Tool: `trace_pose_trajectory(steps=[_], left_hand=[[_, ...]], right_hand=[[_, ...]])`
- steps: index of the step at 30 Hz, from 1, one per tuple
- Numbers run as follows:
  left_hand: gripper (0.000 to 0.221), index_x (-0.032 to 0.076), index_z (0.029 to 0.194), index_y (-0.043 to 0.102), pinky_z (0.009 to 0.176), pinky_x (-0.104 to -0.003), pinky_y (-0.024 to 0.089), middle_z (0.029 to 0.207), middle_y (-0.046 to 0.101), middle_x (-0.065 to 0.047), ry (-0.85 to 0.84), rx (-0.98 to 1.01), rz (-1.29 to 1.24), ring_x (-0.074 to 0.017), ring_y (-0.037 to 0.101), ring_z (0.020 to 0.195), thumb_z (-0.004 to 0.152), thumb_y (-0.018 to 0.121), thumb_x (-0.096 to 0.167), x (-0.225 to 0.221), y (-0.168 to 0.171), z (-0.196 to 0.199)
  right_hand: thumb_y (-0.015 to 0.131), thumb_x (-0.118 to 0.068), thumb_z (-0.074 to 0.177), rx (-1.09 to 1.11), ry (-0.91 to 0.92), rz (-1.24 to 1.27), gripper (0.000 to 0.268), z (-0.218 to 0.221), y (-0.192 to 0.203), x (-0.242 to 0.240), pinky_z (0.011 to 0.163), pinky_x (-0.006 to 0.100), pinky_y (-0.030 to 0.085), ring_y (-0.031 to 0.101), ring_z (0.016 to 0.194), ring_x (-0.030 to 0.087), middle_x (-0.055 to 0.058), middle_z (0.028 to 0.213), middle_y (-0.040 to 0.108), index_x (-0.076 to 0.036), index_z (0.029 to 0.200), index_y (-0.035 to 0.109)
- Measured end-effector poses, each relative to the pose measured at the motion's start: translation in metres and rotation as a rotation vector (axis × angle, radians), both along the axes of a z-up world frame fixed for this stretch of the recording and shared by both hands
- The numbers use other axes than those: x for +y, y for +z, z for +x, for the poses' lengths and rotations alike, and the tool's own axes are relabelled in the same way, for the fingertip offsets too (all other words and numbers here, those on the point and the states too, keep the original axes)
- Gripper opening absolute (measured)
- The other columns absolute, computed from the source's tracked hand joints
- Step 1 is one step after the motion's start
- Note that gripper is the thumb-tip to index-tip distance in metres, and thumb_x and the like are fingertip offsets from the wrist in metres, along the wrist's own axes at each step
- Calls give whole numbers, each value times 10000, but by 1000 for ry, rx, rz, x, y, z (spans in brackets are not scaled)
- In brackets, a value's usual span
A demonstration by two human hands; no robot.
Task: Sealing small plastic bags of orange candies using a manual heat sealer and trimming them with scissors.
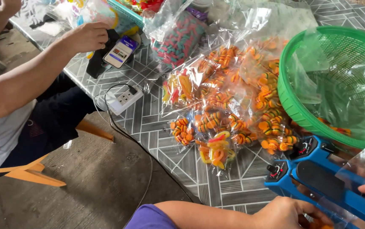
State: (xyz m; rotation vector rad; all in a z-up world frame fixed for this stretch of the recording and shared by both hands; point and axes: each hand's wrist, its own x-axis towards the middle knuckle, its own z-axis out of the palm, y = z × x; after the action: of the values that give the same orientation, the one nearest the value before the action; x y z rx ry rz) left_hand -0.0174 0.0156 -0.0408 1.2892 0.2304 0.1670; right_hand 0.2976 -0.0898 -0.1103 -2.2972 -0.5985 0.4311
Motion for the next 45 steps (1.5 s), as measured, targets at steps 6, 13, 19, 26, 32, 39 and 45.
trace_pose_trajectory(steps=[6,13,19,26,32,39,45], left_hand=[[657,25,1407,641,1046,-323,552,1191,679,-124,-43,-12,-96,-168,639,1041,860,730,379,7,5,-2],[605,67,1389,661,1014,-318,564,1174,686,-108,-48,11,-115,-148,645,1030,874,736,375,4,-6,3],[340,133,1210,698,821,-246,560,1019,722,17,38,2,197,-74,653,823,880,777,148,-6,-2,15],[328,54,1146,750,752,-277,631,1026,792,-131,119,85,19,-165,766,849,824,793,3,-7,11,23],[351,23,1138,784,743,-335,669,1035,784,-210,177,110,41,-244,791,853,792,822,-20,-6,25,18],[367,-26,1141,770,727,-344,670,1050,755,-258,180,50,-31,-216,742,829,778,795,-75,-4,38,9],[255,-54,1016,764,688,-302,663,1012,752,-234,215,7,-42,-226,737,803,767,789,-100,-15,20,9]], right_hand=[[526,-418,1395,-33,34,37,629,-4,0,-3,480,408,407,525,520,365,255,719,610,103,1115,740],[508,-466,1351,85,13,56,614,31,-36,8,552,465,407,526,589,391,285,730,577,77,1154,716],[433,-518,1193,-325,107,-479,519,-62,133,18,826,408,502,771,893,232,-10,841,836,-246,1043,848],[465,-553,1078,-355,47,-385,470,-94,171,12,864,468,523,722,959,297,-34,804,768,-245,897,770],[590,-454,1138,-481,13,206,414,-92,161,-18,739,319,553,690,731,184,-56,642,682,-251,821,763],[644,-27,986,-1125,94,460,136,-182,140,-68,795,421,575,706,817,328,137,947,746,7,1038,765],[446,-152,1025,-856,244,-180,524,-210,161,-48,527,542,578,684,550,375,146,654,700,-227,1537,523]])
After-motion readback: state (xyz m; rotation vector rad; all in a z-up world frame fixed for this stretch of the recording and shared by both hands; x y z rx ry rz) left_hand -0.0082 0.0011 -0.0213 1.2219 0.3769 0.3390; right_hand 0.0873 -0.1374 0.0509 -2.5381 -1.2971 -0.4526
